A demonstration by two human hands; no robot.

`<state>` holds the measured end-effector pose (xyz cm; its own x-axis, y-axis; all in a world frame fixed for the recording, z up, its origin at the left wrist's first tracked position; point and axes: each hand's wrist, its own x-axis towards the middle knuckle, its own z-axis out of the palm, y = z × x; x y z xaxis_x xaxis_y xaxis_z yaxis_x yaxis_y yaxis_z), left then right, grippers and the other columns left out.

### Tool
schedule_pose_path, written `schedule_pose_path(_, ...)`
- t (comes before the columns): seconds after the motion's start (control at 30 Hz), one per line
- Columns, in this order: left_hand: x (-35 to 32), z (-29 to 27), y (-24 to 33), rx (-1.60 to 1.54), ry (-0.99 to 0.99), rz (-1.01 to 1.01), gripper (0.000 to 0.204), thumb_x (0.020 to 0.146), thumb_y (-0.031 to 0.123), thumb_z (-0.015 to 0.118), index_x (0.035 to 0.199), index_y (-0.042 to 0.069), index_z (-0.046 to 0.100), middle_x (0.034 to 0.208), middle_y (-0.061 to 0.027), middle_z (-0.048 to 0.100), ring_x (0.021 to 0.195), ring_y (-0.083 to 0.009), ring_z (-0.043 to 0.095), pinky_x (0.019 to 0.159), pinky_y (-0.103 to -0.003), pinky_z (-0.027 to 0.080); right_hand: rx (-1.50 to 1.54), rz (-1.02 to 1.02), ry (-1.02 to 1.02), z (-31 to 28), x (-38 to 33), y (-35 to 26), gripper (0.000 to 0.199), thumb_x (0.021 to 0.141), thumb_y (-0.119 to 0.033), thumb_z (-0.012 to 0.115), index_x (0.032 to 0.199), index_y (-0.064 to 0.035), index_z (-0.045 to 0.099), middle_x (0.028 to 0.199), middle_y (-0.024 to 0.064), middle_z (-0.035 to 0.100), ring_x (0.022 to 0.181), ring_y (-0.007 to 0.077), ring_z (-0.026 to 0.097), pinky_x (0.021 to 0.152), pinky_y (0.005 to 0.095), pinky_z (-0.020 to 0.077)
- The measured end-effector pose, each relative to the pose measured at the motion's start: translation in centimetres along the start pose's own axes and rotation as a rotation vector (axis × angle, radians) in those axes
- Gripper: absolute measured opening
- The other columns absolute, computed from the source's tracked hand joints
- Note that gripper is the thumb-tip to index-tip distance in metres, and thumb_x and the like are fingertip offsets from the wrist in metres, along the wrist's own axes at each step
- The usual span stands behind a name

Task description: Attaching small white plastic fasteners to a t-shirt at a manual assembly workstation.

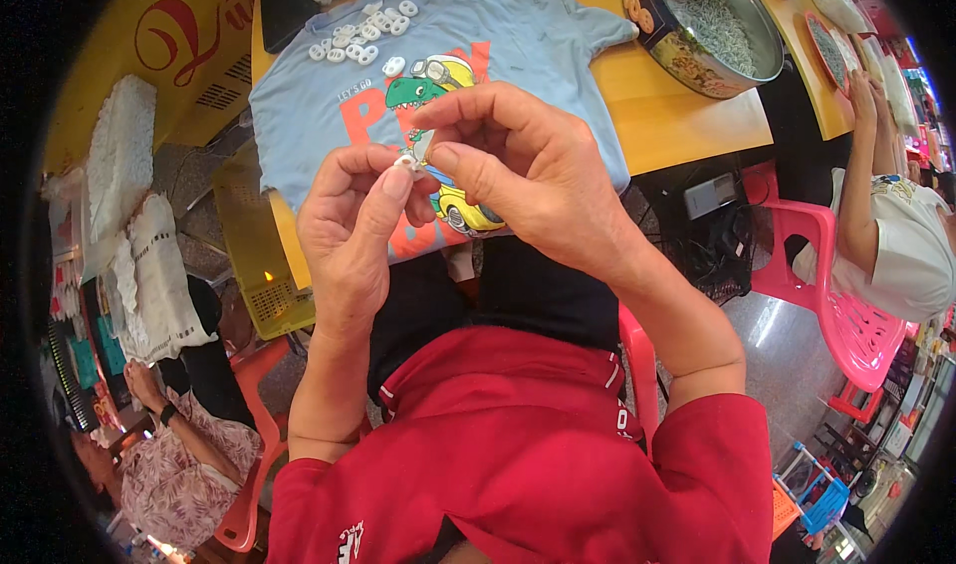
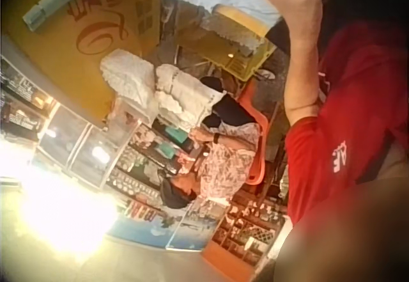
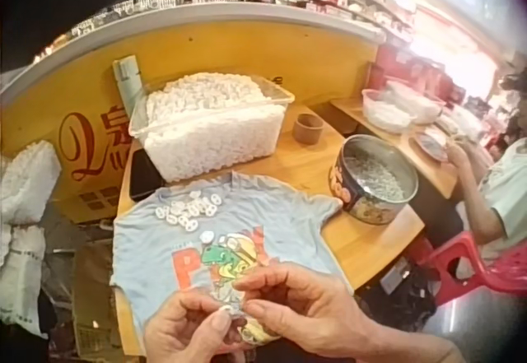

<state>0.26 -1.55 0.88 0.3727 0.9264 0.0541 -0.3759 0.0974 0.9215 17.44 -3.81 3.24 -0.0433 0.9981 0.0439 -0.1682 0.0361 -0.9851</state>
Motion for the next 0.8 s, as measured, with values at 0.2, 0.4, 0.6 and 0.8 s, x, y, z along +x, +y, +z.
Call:
schedule_pose_path(0.2, -0.3, 0.1, 0.2, 0.01, 0.014, 0.005, 0.014, 0.093, 0.003, 0.058, 0.105, -0.003, 0.056, 0.093, -0.0086, 0.064, 0.083, -0.01, 0.062, 0.07, -0.022, 0.051, -0.049, -0.03, -0.007, 0.2, -0.2, -0.1, 0.026, 0.091, -0.003, 0.062, 0.116, 0.001, 0.059, 0.095, 0.0025, 0.06, 0.078, 0.0061, 0.055, 0.065, 0.0198, 0.0446)
schedule_pose_path(0.4, -0.5, 0.5, 0.5, 0.063, 0.029, 0.029, 0.013, 0.093, 0.002, 0.058, 0.105, -0.003, 0.055, 0.092, -0.0076, 0.064, 0.082, -0.0092, 0.061, 0.07, -0.022, 0.051, -0.189, -0.107, -0.013, 0.2, -0.3, -0.4, 0.025, 0.09, 0.001, 0.061, 0.115, 0.0005, 0.06, 0.102, 0.0031, 0.059, 0.087, 0.0071, 0.057, 0.073, 0.021, 0.0468)
schedule_pose_path(0.6, -0.7, 0.8, 0.2, 0.057, 0.027, 0.078, 0.013, 0.093, 0.003, 0.058, 0.105, -0.003, 0.055, 0.091, -0.0073, 0.064, 0.08, -0.0084, 0.061, 0.07, -0.022, 0.051, -0.362, -0.208, -0.024, 0.7, -0.7, -0.9, 0.023, 0.09, 0.004, 0.059, 0.113, 0.0026, 0.059, 0.106, 0.0062, 0.06, 0.094, 0.0095, 0.059, 0.081, 0.0233, 0.0483)
schedule_pose_path(0.8, -1.0, 1.2, -0.7, 0.017, 0.131, 0.14, 0.013, 0.094, 0.003, 0.058, 0.104, -0.002, 0.054, 0.092, -0.0058, 0.062, 0.077, -0.0077, 0.06, 0.066, -0.021, 0.051, -0.387, -0.321, 0.01, 1.4, -0.6, -0.1, 0.024, 0.088, 0.008, 0.058, 0.112, 0.0024, 0.059, 0.102, 0.0063, 0.058, 0.092, 0.0101, 0.058, 0.086, 0.0249, 0.0477)
